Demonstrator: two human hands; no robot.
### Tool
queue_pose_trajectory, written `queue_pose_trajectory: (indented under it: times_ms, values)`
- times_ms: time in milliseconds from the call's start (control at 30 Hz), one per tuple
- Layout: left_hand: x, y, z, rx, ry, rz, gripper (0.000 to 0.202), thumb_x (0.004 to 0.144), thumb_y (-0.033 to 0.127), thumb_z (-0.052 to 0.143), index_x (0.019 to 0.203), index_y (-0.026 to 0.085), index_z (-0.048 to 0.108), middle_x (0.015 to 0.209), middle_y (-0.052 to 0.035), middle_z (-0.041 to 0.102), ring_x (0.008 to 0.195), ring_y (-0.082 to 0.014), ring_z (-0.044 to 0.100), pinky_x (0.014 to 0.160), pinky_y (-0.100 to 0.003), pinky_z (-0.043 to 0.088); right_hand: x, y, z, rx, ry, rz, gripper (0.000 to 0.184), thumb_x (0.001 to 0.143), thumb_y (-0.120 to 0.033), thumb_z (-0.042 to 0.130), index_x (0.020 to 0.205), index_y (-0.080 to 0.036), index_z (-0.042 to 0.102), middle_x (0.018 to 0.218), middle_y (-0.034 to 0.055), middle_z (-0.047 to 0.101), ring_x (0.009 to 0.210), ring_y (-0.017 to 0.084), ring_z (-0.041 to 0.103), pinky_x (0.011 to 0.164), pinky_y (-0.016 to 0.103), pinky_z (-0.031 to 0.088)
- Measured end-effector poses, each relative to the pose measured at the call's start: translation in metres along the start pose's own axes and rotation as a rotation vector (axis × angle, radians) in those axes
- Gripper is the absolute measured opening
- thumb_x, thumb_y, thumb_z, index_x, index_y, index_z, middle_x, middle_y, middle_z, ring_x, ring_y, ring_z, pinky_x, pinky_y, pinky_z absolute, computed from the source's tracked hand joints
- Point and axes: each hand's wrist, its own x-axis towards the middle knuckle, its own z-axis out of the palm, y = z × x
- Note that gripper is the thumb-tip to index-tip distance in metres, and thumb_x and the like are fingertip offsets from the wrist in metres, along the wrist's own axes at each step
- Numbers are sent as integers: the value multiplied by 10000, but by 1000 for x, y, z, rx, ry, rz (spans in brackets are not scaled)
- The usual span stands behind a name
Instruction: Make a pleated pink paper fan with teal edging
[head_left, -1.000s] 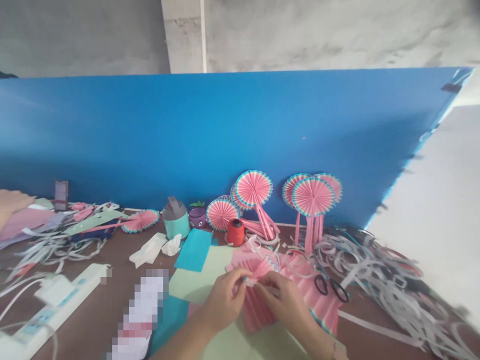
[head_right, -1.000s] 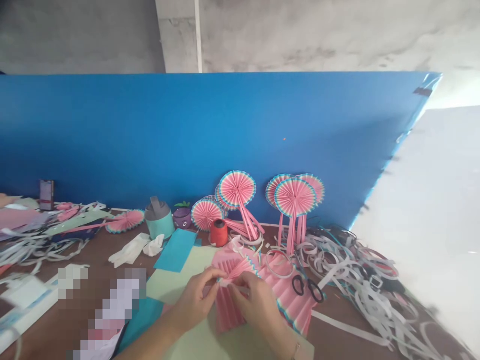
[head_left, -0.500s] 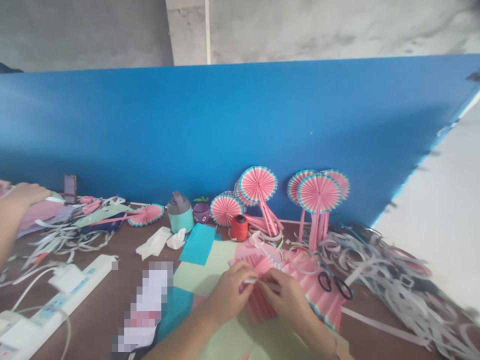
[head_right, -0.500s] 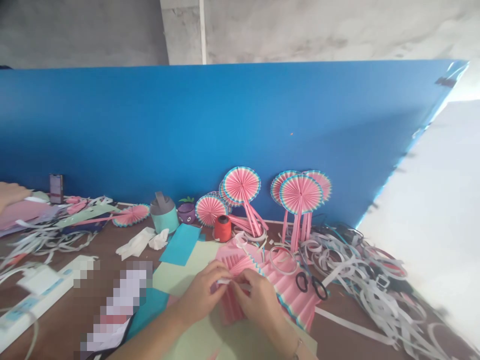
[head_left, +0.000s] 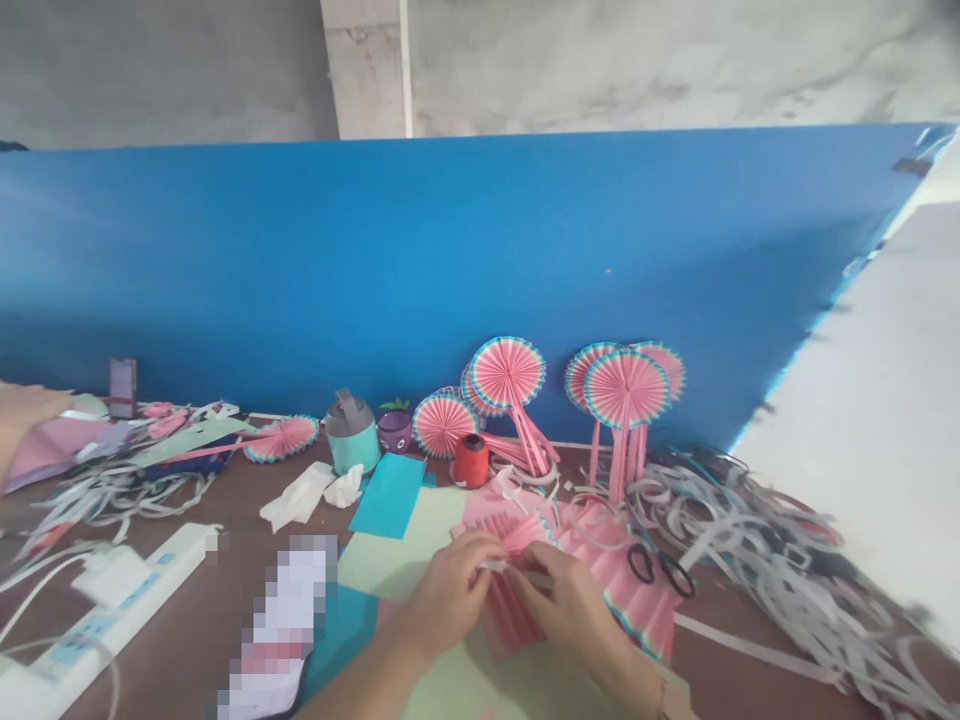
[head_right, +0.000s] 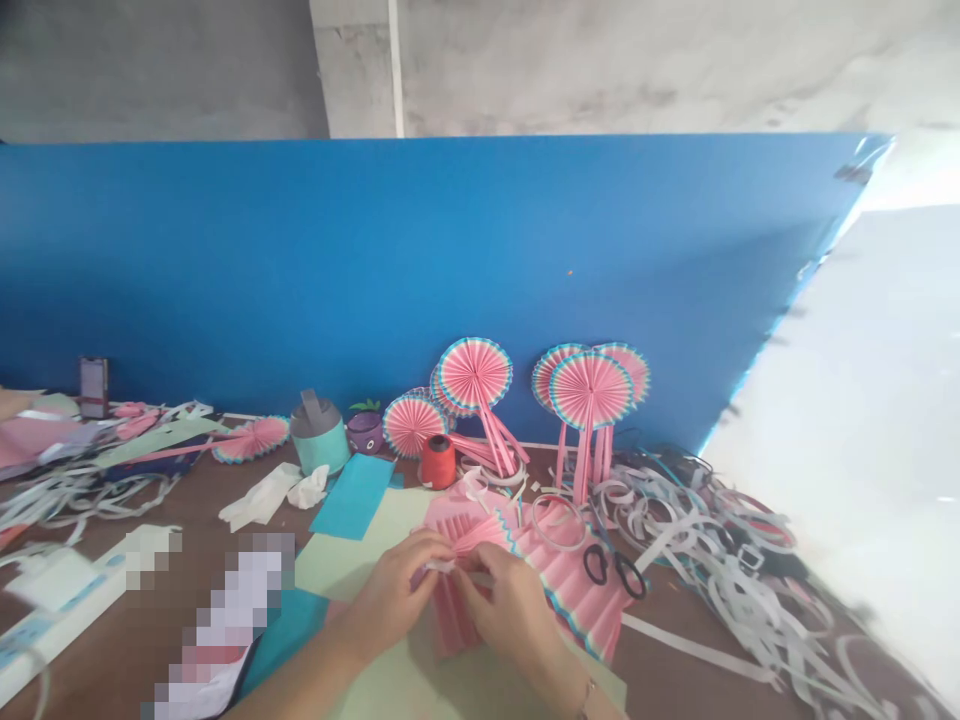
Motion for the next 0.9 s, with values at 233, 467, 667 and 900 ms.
queue_pose_trajectory:
  times_ms: [233, 467, 667, 900]
  values:
    - [-5, 0, -2, 7, 0, -4, 489, 703, -8, 426, 1126, 204, 548, 1120, -59, 625, 1071, -180, 562, 952, -307, 434, -2, -6, -1, -43, 25, 32, 212, 826, -343, 511, 755, -168, 607, 746, 56, 673, 689, 178, 618, 623, 248, 463]
    - [-7, -3, -3, -32, 7, 28, 374, 778, 89, 495, 1134, 194, 532, 1131, -98, 606, 1069, -211, 561, 934, -331, 446, -3, -13, -4, -67, 26, 28, 169, 807, -298, 527, 769, -167, 627, 763, 47, 684, 711, 181, 615, 634, 249, 427]
    - [-2, -7, 3, -301, 88, -141, 407, 723, 75, 532, 1113, 194, 526, 1123, -87, 608, 1059, -202, 573, 909, -312, 451, -2, -13, 0, 65, 52, 70, 152, 784, -264, 532, 681, -161, 573, 674, 20, 638, 653, 159, 579, 588, 231, 408]
    - [4, -3, 2, -570, 171, -248, 285, 687, 132, 575, 970, 162, 597, 996, -68, 639, 956, -210, 599, 844, -293, 456, -4, -23, -3, 271, 95, 25, 214, 816, -339, 516, 705, -163, 566, 697, 22, 605, 651, 146, 551, 594, 231, 428]
